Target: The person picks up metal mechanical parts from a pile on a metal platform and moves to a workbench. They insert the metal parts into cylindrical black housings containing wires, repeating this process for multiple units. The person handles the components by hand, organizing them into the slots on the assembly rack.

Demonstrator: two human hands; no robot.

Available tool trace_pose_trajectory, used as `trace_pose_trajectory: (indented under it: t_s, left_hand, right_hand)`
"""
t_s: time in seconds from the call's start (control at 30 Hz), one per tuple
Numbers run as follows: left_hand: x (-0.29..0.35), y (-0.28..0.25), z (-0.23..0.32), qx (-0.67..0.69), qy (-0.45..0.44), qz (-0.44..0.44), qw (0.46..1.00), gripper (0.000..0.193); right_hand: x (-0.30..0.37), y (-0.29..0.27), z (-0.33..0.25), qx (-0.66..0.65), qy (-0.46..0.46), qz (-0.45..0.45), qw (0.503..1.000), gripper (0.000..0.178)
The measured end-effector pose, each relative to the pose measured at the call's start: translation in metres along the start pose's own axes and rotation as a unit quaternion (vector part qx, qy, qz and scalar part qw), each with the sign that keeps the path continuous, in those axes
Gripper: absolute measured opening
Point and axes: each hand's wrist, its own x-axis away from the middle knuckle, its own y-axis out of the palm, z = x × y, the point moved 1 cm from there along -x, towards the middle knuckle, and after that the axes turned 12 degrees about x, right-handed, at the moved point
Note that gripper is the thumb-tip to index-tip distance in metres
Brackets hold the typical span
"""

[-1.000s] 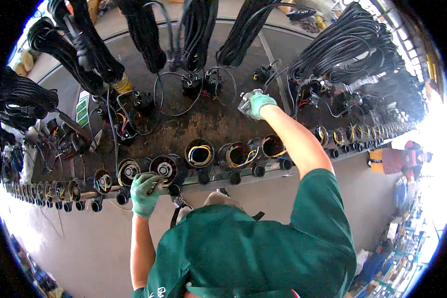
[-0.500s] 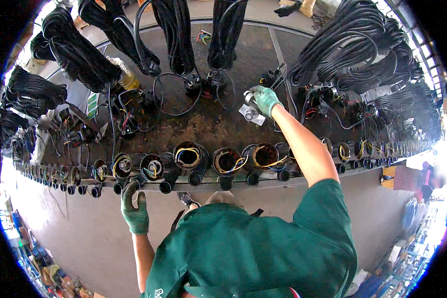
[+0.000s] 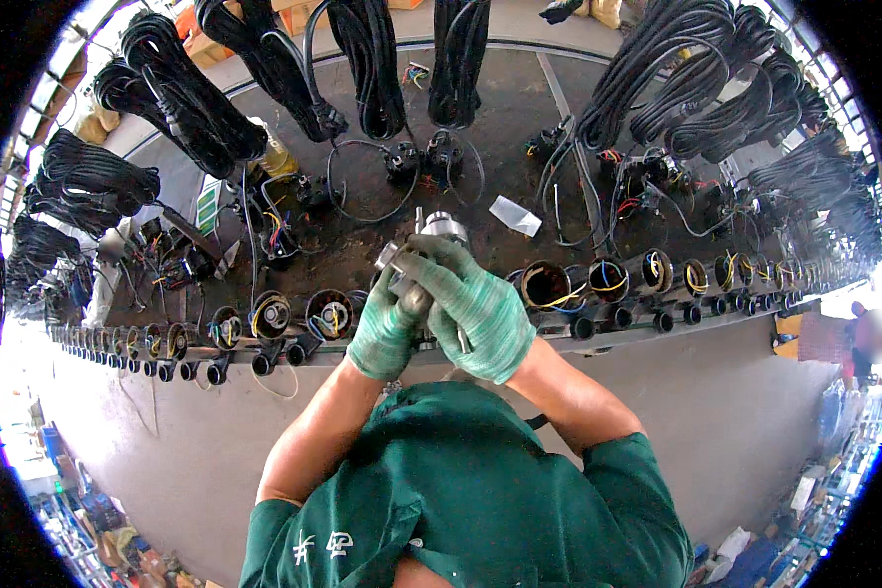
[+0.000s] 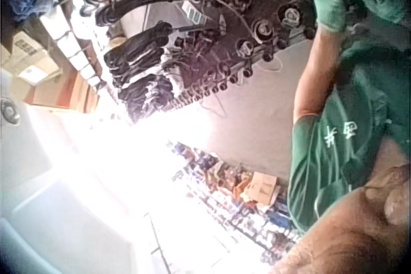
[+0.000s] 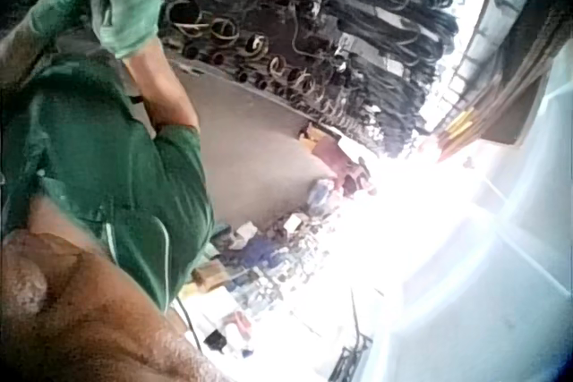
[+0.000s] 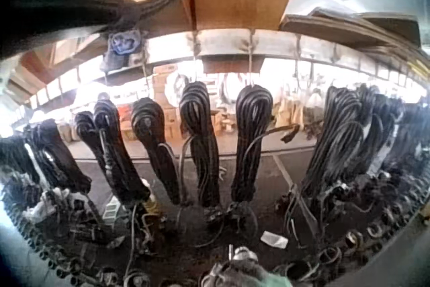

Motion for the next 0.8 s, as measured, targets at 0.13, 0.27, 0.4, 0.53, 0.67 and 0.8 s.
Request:
trace_pose_trajectory:
  t_s: [0.13, 0.27, 0.4, 0.53, 0.67, 0.8]
  left_hand:
    - [0.020, -0.029, 0.003, 0.015, 0.000, -0.019, 1.000, 0.082]
    - [0.028, -0.028, 0.019, -0.021, -0.001, -0.050, 0.999, 0.082]
    - [0.027, -0.015, 0.040, -0.154, 0.015, -0.018, 0.988, 0.061]
    - [0.030, 0.014, 0.074, -0.436, 0.042, -0.019, 0.899, 0.050]
    - [0.038, 0.026, 0.081, -0.477, 0.003, -0.014, 0.879, 0.048]
    - [0.036, 0.011, 0.052, -0.365, -0.028, -0.037, 0.930, 0.052]
  right_hand:
    - [0.004, -0.006, -0.009, 0.024, -0.009, -0.098, 0.995, 0.058]
    - [-0.003, -0.022, -0.007, -0.005, -0.037, -0.112, 0.993, 0.056]
    - [-0.015, -0.033, -0.007, -0.138, 0.011, -0.068, 0.988, 0.036]
    - [-0.020, -0.049, -0.014, -0.267, 0.156, -0.070, 0.948, 0.029]
    - [-0.021, -0.064, -0.023, -0.236, 0.142, -0.044, 0.960, 0.026]
    - [-0.011, -0.056, -0.018, -0.219, 0.163, -0.028, 0.962, 0.023]
